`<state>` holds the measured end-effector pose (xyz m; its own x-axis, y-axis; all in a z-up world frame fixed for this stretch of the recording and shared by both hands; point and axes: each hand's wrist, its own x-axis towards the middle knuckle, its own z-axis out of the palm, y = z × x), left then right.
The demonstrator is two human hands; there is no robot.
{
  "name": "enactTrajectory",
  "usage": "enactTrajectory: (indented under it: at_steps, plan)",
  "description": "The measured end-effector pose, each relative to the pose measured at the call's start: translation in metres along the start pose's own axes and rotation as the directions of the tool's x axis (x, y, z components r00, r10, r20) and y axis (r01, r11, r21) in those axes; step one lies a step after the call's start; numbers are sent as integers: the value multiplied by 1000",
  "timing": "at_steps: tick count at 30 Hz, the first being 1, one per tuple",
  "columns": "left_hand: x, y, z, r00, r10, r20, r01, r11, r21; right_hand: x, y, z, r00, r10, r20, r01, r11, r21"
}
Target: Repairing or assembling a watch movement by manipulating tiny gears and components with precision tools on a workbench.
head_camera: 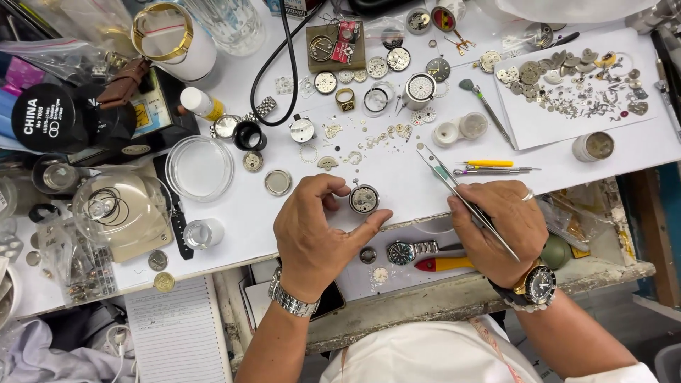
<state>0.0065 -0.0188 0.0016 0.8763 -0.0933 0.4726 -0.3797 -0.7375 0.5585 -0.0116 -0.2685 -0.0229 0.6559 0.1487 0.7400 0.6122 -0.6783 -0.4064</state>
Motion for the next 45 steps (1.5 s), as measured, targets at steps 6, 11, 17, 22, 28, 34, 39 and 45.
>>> enactTrajectory:
  at_steps: [6,11,17,22,28,34,39,45]
  plan:
    - [1,0,-2,1000,22,0,-22,1000,-16,-7,4,1,1000,0,15,0,1000,-20]
    - [1,0,-4,1000,26,8,-26,999,-31,-8,7,2,1000,-28,14,28,1000,-13]
    - [3,1,-4,1000,29,5,-29,999,-26,0,5,3,1000,-8,29,9,1000,-17]
    - [3,1,-5,1000,22,12,-22,999,-35,-7,11,5,999,-53,6,53,999,-11]
    - [3,0,-6,999,30,17,-29,997,-73,-20,13,-1,995,-94,-21,96,993,68]
    - [-1,-4,-5,1000,-5,25,7,997,-83,-15,2,2,988,-151,-16,151,972,180]
    - [1,-3,-8,999,-13,45,17,996,-93,-15,-3,0,989,-127,74,116,985,129]
    - [1,-3,-9,999,-17,50,23,994,-109,-20,-9,-6,999,-14,52,10,997,72]
